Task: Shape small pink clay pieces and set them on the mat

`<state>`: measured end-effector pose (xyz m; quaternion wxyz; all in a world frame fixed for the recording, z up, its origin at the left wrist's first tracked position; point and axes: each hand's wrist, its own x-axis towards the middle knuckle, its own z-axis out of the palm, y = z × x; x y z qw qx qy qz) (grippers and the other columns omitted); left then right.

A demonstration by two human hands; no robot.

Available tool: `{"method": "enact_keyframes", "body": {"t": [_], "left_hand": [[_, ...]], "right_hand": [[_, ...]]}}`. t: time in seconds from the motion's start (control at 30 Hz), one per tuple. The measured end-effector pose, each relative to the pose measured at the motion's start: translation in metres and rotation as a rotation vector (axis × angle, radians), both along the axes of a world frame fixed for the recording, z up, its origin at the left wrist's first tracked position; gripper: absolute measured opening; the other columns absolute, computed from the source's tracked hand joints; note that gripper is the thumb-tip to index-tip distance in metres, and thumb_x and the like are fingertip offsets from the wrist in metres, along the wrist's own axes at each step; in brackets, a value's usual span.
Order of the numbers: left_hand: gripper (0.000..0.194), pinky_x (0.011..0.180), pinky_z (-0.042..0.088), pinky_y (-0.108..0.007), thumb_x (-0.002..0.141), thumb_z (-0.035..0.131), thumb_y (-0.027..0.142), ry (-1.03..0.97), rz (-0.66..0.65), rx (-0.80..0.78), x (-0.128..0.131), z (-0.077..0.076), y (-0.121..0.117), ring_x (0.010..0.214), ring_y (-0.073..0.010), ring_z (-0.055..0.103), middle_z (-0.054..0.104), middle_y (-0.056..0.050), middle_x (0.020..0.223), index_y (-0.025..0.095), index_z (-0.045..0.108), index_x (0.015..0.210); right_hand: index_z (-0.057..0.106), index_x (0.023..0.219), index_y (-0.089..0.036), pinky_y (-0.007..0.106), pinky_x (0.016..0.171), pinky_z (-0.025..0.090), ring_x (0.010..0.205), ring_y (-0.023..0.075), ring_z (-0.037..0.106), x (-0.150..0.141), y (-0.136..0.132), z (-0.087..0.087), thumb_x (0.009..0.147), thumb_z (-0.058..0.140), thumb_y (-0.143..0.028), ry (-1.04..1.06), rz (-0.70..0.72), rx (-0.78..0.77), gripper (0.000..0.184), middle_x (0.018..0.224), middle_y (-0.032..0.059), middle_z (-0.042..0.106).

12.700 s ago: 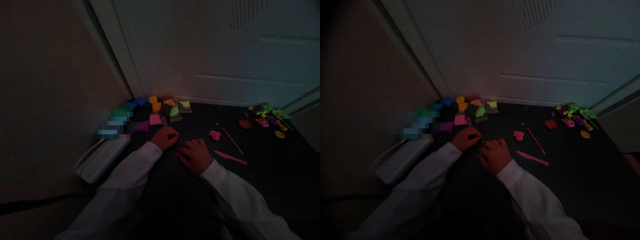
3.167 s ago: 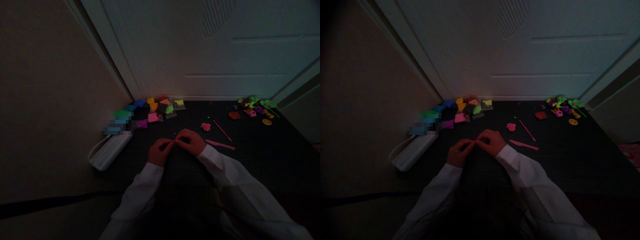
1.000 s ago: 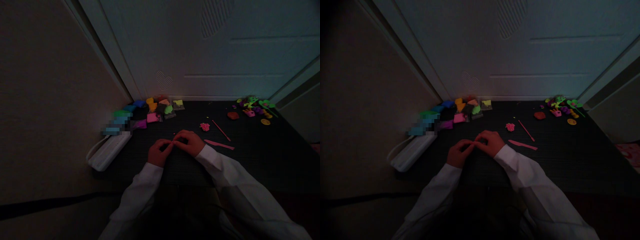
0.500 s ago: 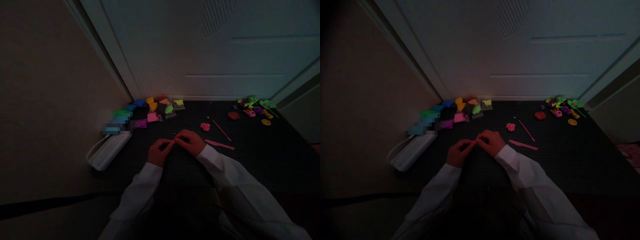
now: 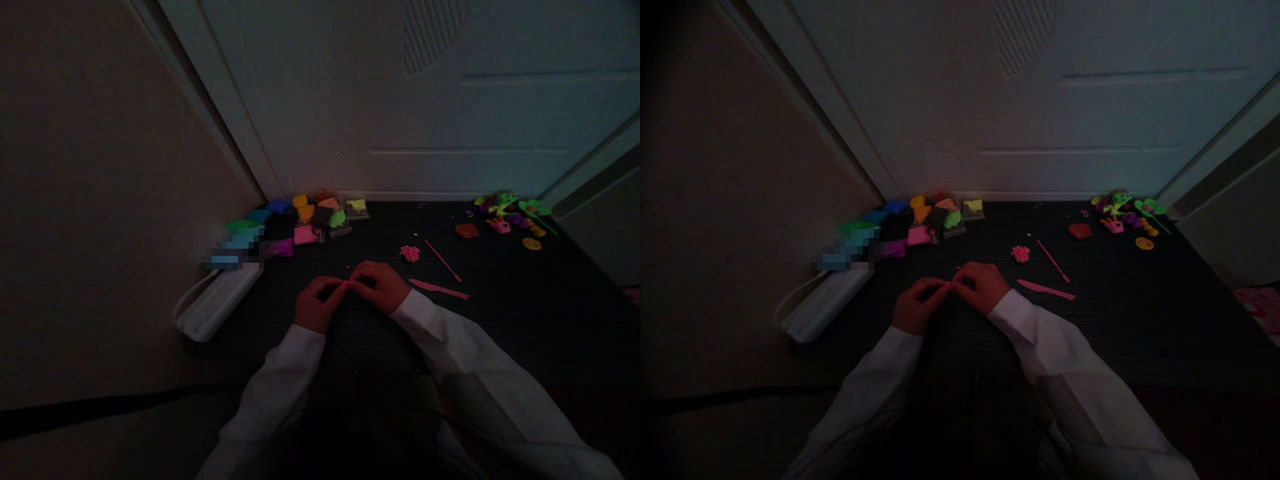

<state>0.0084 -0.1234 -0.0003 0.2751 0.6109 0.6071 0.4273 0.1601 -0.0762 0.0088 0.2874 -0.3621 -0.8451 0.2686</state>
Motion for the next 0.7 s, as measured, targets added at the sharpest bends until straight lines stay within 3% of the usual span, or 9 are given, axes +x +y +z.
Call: {"method": "enact_keyframes", "body": {"t": [0.7], "left_hand": [[0.02,0.067,0.043,-0.026,0.065,0.051,0.032,-0.011,-0.02,0.018,-0.0008,-0.001,0.0003,0.076,-0.0134,0.053,0.058,-0.002,0.082,0.019,0.058,0.079]], "right_hand": [[0.057,0.075,-0.019,0.026,0.066,0.035,0.07,0.011,0.05,-0.0002,-0.0009,0.0013,0.072,0.048,-0.03,0.026,-0.014,0.011,0.014,0.077,0.0014,0.055]]}}
